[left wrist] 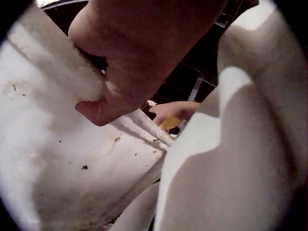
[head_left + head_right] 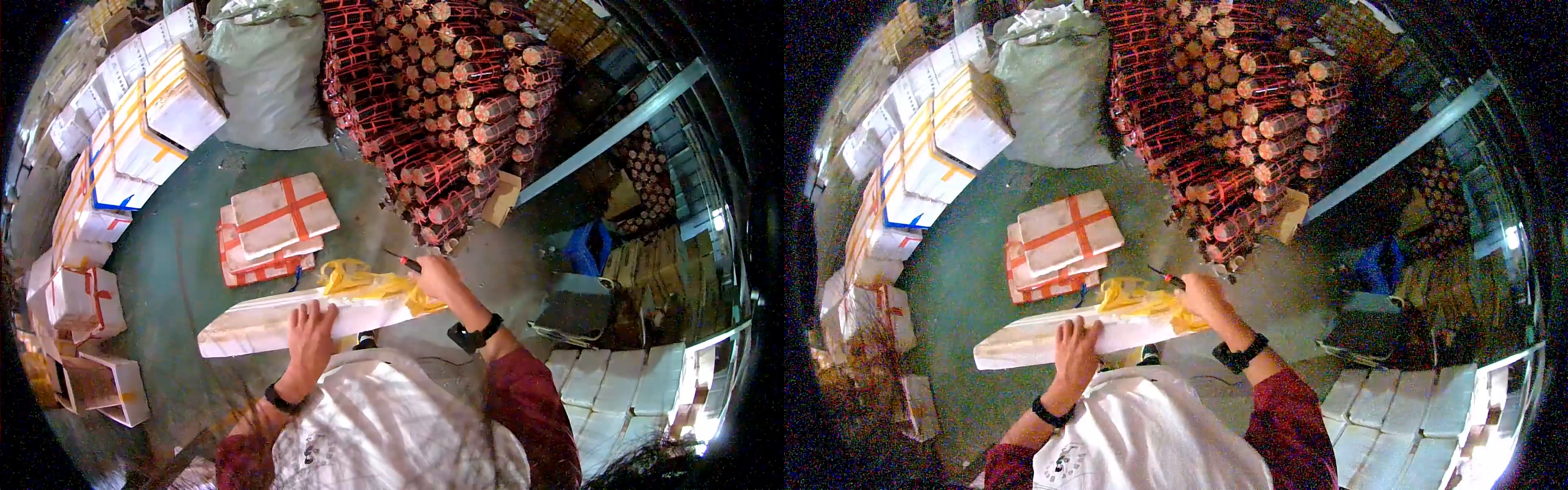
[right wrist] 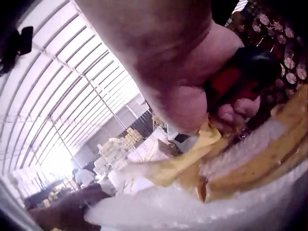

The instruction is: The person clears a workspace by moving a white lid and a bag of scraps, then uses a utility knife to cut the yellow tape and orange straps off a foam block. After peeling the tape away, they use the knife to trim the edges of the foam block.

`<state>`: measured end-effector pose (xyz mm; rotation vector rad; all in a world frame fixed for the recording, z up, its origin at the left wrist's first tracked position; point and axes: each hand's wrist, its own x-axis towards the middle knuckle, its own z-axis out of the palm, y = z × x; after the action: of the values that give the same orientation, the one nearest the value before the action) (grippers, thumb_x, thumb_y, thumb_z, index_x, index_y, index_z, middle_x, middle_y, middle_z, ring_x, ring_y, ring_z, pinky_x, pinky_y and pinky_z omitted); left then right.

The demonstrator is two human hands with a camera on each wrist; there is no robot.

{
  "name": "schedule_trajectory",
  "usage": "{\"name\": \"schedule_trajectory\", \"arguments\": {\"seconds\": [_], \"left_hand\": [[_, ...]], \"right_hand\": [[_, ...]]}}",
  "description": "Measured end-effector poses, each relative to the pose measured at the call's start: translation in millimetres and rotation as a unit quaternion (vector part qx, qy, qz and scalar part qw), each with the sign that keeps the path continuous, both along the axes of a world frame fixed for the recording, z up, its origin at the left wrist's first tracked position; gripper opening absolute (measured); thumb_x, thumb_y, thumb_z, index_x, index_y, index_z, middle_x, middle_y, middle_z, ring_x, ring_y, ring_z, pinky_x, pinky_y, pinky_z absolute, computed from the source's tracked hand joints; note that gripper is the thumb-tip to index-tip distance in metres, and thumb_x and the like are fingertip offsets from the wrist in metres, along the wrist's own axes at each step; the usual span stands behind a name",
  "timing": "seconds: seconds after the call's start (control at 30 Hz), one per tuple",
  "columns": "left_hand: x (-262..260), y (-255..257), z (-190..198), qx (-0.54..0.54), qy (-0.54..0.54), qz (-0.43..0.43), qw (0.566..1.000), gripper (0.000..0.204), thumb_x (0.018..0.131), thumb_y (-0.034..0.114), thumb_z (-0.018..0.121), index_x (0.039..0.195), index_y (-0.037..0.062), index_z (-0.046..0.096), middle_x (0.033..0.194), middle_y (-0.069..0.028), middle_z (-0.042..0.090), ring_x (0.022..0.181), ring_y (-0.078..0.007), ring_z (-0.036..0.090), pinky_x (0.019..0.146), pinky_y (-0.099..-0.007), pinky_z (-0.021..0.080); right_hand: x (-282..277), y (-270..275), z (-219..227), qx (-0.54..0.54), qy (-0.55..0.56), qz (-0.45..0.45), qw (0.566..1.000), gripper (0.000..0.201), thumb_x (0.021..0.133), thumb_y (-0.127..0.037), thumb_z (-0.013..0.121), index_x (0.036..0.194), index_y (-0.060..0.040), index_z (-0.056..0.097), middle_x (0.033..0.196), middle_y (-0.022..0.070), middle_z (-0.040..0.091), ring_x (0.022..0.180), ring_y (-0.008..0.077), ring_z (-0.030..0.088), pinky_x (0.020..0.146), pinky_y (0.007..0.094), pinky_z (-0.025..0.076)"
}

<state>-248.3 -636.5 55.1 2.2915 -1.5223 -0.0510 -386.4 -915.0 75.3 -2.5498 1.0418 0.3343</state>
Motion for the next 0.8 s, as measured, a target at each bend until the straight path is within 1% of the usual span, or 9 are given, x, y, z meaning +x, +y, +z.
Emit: {"name": "schedule_trajectory", "arguments": {"seconds": [0.03, 0.1, 0.2, 0.23, 0.33, 0.53, 0.63, 0.73, 0.8], "left_hand": [[3.3, 3.2, 0.3, 0.043, 0.008, 0.026, 0.999, 0.048, 0.071, 0.001, 0.061, 0.118, 0.0093, 0.058, 0.11, -0.0185, 0.055, 0.105, -0.0361, 0.052, 0.092, -0.0461, 0.04], [13.9, 11.4, -13.7, 0.043, -0.026, 0.063, 0.997, 0.049, 0.067, 0.003, 0.066, 0.115, 0.0096, 0.06, 0.109, -0.0165, 0.054, 0.104, -0.0353, 0.051, 0.092, -0.0445, 0.04], [20.1, 15.7, -9.4, 0.058, -0.033, 0.098, 0.993, 0.049, 0.065, 0.003, 0.068, 0.113, 0.0101, 0.06, 0.104, -0.0144, 0.053, 0.1, -0.034, 0.051, 0.089, -0.0429, 0.04], [20.8, 16.7, -8.6, 0.057, -0.039, 0.104, 0.992, 0.049, 0.065, 0.003, 0.068, 0.112, 0.0103, 0.06, 0.102, -0.0138, 0.052, 0.098, -0.0336, 0.051, 0.089, -0.0425, 0.04], [14.6, 15.3, 5.1, 0.039, -0.03, 0.105, 0.993, 0.046, 0.065, 0.003, 0.067, 0.11, 0.0102, 0.061, 0.099, -0.013, 0.051, 0.096, -0.0326, 0.05, 0.087, -0.0428, 0.04], [11.2, 8.8, 7.0, 0.052, -0.06, 0.129, 0.988, 0.038, 0.067, 0.004, 0.065, 0.105, 0.0109, 0.063, 0.098, -0.0131, 0.052, 0.096, -0.0322, 0.051, 0.084, -0.0422, 0.041], [11.7, 15.5, 2.2, 0.049, -0.05, 0.109, 0.992, 0.038, 0.068, 0.003, 0.062, 0.105, 0.0111, 0.063, 0.097, -0.0132, 0.053, 0.095, -0.0324, 0.051, 0.083, -0.0424, 0.041], [5.7, 22.1, -1.1, 0.039, -0.011, 0.068, 0.997, 0.037, 0.07, 0.002, 0.061, 0.107, 0.0106, 0.063, 0.097, -0.0133, 0.053, 0.095, -0.033, 0.052, 0.083, -0.0431, 0.041], [3.2, 17.5, -2.2, 0.034, 0.008, 0.038, 0.999, 0.037, 0.071, 0.002, 0.06, 0.108, 0.0102, 0.063, 0.097, -0.0135, 0.053, 0.095, -0.0334, 0.052, 0.084, -0.0437, 0.042]], "right_hand": [[-5.7, -3.5, -1.0, 0.021, -0.064, -0.046, 0.997, 0.034, 0.088, -0.033, 0.069, 0.105, -0.0033, 0.066, 0.087, 0.0203, 0.069, 0.084, 0.0387, 0.067, 0.074, 0.0467, 0.052], [-26.0, -7.5, -5.9, 0.064, -0.188, -0.133, 0.971, 0.036, 0.088, -0.034, 0.069, 0.11, -0.006, 0.066, 0.087, 0.0204, 0.07, 0.083, 0.0399, 0.068, 0.074, 0.046, 0.053], [-38.1, 21.8, 15.7, 0.049, -0.192, -0.159, 0.967, 0.041, 0.087, -0.037, 0.07, 0.116, -0.008, 0.065, 0.092, 0.0208, 0.07, 0.084, 0.0389, 0.068, 0.074, 0.0447, 0.053], [-32.7, 38.9, 20.8, 0.036, -0.158, -0.168, 0.972, 0.044, 0.086, -0.038, 0.072, 0.119, -0.0107, 0.064, 0.097, 0.0213, 0.07, 0.086, 0.038, 0.069, 0.075, 0.0437, 0.054], [-16.4, 73.9, -23.4, 0.023, -0.275, -0.104, 0.956, 0.045, 0.085, -0.04, 0.073, 0.119, -0.0113, 0.064, 0.099, 0.0212, 0.069, 0.088, 0.0381, 0.069, 0.075, 0.0439, 0.054], [2.5, 89.1, -64.2, 0.025, -0.225, -0.187, 0.956, 0.041, 0.088, -0.033, 0.069, 0.119, -0.007, 0.063, 0.096, 0.0214, 0.069, 0.088, 0.041, 0.067, 0.075, 0.0467, 0.054], [-4.5, 74.6, -59.8, 0.013, -0.219, -0.23, 0.948, 0.034, 0.086, -0.03, 0.069, 0.108, -0.004, 0.063, 0.094, 0.0223, 0.068, 0.088, 0.0435, 0.065, 0.073, 0.0488, 0.051], [-26.0, 39.7, -70.0, -0.077, -0.151, -0.13, 0.977, 0.032, 0.085, -0.029, 0.07, 0.1, -0.003, 0.061, 0.088, 0.0215, 0.067, 0.085, 0.0436, 0.064, 0.072, 0.0512, 0.05], [-37.9, 12.7, -64.6, -0.073, -0.126, -0.08, 0.986, 0.034, 0.082, -0.028, 0.074, 0.099, -0.0034, 0.059, 0.087, 0.0209, 0.067, 0.086, 0.043, 0.064, 0.073, 0.0507, 0.05]]}}
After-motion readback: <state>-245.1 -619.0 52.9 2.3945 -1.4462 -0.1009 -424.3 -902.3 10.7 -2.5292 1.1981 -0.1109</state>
